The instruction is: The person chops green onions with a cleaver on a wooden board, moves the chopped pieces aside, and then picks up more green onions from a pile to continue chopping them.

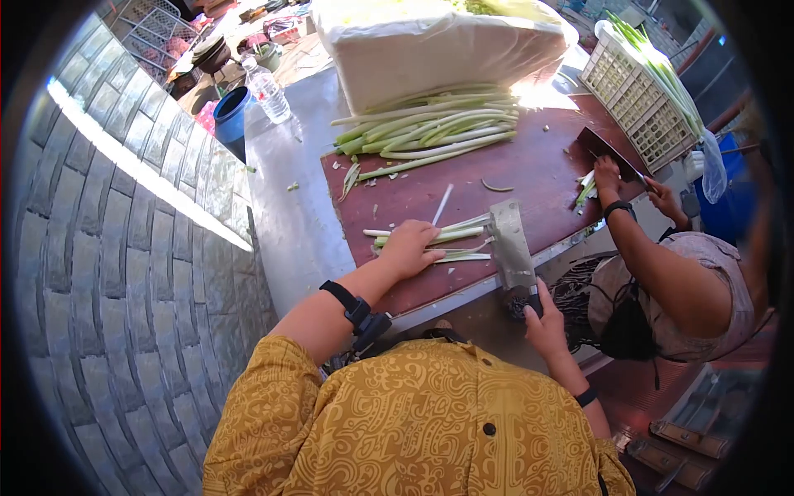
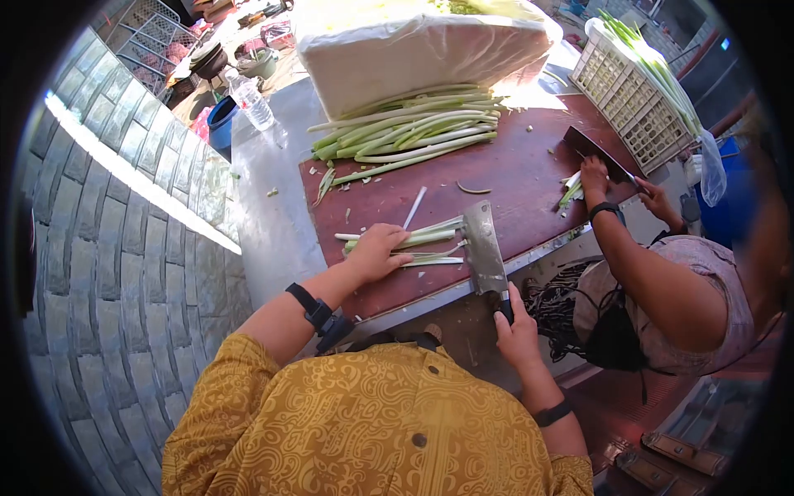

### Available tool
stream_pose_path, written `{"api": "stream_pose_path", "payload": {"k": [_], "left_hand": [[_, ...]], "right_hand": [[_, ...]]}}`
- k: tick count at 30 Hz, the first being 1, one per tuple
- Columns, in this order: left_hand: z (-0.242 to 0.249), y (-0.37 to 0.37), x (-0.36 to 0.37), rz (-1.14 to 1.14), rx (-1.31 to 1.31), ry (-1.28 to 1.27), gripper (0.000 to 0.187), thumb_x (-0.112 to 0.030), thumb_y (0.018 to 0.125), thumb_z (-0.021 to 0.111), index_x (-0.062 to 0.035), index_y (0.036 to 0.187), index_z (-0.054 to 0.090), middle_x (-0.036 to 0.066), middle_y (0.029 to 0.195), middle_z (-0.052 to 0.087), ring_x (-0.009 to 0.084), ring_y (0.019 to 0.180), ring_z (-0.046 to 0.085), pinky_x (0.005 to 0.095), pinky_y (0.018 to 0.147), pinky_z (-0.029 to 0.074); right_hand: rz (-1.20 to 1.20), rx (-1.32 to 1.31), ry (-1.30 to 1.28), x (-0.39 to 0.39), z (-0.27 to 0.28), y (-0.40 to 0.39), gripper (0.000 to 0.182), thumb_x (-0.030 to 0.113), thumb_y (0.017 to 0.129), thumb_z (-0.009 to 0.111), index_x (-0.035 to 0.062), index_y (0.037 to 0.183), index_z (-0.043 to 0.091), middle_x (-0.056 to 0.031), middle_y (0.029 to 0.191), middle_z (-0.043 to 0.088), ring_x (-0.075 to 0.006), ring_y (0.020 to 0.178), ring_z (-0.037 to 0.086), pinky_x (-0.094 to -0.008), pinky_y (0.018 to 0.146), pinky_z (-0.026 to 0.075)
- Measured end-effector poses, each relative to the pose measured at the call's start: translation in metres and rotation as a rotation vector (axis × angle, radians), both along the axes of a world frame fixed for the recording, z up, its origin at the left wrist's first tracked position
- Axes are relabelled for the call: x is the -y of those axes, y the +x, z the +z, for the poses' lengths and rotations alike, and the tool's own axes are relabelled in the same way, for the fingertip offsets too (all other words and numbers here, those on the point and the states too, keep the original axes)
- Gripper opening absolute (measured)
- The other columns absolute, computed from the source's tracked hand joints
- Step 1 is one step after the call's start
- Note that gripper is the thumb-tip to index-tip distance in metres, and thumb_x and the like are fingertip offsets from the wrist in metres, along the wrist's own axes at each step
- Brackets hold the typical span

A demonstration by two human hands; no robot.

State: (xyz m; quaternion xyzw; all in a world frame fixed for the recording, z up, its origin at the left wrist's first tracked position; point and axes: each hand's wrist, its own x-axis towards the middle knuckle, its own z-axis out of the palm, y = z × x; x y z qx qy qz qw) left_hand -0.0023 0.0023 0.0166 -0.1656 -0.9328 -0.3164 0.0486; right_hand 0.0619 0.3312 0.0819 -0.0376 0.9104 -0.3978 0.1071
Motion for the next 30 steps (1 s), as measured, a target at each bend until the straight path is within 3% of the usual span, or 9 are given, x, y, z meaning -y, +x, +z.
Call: {"api": "stream_pose_path", "payload": {"k": [3, 10, 14, 17, 22, 25, 30], "left_hand": [[0.006, 0.005, -0.002, 0.064, 0.027, -0.036, 0.041, -0.035, 0.081, 0.067, -0.0080, 0.112, 0.063, 0.011, 0.111, 0.062, 0.0324, 0.108, 0.053, 0.0424, 0.093, 0.043], [0.016, -0.041, -0.002, 0.328, 0.292, -0.154, 0.033, -0.030, 0.084, 0.062, -0.0136, 0.112, 0.064, 0.010, 0.112, 0.061, 0.0319, 0.105, 0.054, 0.0444, 0.091, 0.044], [0.021, -0.059, -0.023, 0.274, 0.308, -0.181, 0.028, -0.030, 0.084, 0.061, -0.0153, 0.107, 0.067, 0.009, 0.113, 0.059, 0.0313, 0.109, 0.052, 0.0440, 0.092, 0.044], [0.008, -0.069, -0.034, 0.213, 0.304, -0.222, 0.024, -0.030, 0.085, 0.060, -0.0165, 0.102, 0.070, 0.008, 0.111, 0.058, 0.0309, 0.109, 0.051, 0.0438, 0.092, 0.044], [0.009, -0.071, -0.039, 0.008, 0.294, -0.166, 0.021, -0.030, 0.083, 0.062, -0.0198, 0.098, 0.072, 0.010, 0.111, 0.060, 0.0321, 0.109, 0.053, 0.0469, 0.091, 0.045], [0.017, -0.063, -0.035, -0.122, 0.301, -0.157, 0.035, -0.035, 0.078, 0.068, -0.0145, 0.106, 0.068, 0.009, 0.120, 0.056, 0.0313, 0.108, 0.051, 0.0439, 0.092, 0.043], [0.021, -0.015, -0.017, -0.184, 0.014, -0.197, 0.061, -0.033, 0.071, 0.074, -0.0074, 0.123, 0.055, 0.010, 0.124, 0.055, 0.0305, 0.113, 0.051, 0.0441, 0.092, 0.044]], "right_hand": [[0.017, 0.001, -0.036, -0.003, -0.008, -0.004, 0.059, 0.009, 0.085, 0.057, 0.0103, 0.140, 0.038, -0.0250, 0.100, 0.063, -0.0402, 0.089, 0.063, -0.0410, 0.076, 0.050], [-0.007, -0.130, 0.148, -0.009, 0.011, -0.026, 0.060, 0.011, 0.084, 0.059, 0.0123, 0.140, 0.038, -0.0256, 0.102, 0.063, -0.0437, 0.089, 0.062, -0.0459, 0.075, 0.050], [0.035, -0.131, 0.241, -0.013, 0.005, -0.027, 0.060, 0.011, 0.085, 0.058, 0.0131, 0.141, 0.035, -0.0266, 0.099, 0.063, -0.0449, 0.088, 0.061, -0.0485, 0.075, 0.049], [-0.044, -0.013, 0.191, -0.014, 0.003, -0.029, 0.054, 0.008, 0.081, 0.057, 0.0096, 0.133, 0.040, -0.0266, 0.096, 0.062, -0.0460, 0.090, 0.059, -0.0493, 0.078, 0.047], [0.001, -0.027, 0.211, -0.004, 0.006, -0.044, 0.039, 0.006, 0.073, 0.055, 0.0025, 0.110, 0.045, -0.0261, 0.092, 0.061, -0.0465, 0.092, 0.057, -0.0495, 0.081, 0.044], [0.025, -0.052, 0.247, 0.005, 0.007, -0.051, 0.032, 0.007, 0.075, 0.056, 0.0007, 0.105, 0.045, -0.0269, 0.089, 0.061, -0.0474, 0.089, 0.057, -0.0504, 0.080, 0.044], [0.022, -0.076, 0.252, 0.007, -0.007, -0.056, 0.026, 0.013, 0.084, 0.058, -0.0005, 0.103, 0.046, -0.0287, 0.082, 0.061, -0.0492, 0.082, 0.058, -0.0523, 0.073, 0.045]]}}
